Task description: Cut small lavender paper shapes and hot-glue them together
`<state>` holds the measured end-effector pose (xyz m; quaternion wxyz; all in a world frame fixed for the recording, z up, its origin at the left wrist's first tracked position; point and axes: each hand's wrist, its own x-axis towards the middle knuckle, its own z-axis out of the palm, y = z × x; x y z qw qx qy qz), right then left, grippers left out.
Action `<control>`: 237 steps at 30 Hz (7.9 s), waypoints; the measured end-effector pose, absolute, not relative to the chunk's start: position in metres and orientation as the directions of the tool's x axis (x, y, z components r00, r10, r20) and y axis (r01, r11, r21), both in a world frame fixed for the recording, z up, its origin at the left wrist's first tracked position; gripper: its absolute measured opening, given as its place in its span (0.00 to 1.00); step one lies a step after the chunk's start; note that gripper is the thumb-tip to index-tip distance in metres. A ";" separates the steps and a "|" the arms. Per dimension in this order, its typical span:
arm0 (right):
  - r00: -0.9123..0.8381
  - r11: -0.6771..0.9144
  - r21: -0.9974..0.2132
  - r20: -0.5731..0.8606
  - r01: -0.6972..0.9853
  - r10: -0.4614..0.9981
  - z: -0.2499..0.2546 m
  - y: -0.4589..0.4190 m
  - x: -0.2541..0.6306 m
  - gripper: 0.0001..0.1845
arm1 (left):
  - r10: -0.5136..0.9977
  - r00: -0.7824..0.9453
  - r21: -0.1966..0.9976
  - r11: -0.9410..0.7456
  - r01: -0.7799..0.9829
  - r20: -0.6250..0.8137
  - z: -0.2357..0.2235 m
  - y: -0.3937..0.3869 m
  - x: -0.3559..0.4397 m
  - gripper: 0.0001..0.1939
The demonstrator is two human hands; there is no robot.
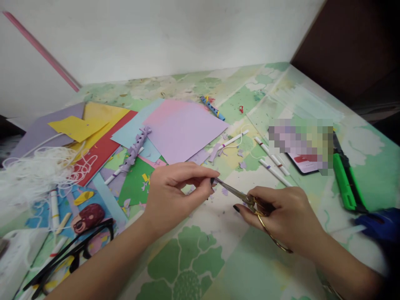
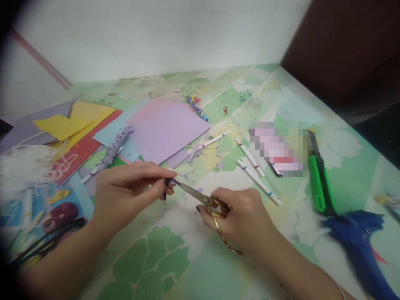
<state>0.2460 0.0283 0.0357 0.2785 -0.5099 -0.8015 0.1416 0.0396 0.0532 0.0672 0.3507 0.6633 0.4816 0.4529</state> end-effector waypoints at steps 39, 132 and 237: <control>-0.306 0.156 -0.813 -0.028 0.561 0.952 0.040 0.027 0.245 0.14 | 0.946 0.277 0.958 0.223 -0.180 -0.168 0.054 0.051 0.046 0.05; -0.170 0.200 -0.773 0.120 0.602 0.978 0.028 0.021 0.230 0.17 | 0.958 0.227 0.974 0.200 -0.102 -0.173 0.042 0.049 0.054 0.04; -0.245 0.474 -0.408 0.498 0.780 0.832 0.022 0.024 0.234 0.11 | 0.965 0.211 0.983 0.172 -0.071 -0.154 0.047 0.045 0.060 0.08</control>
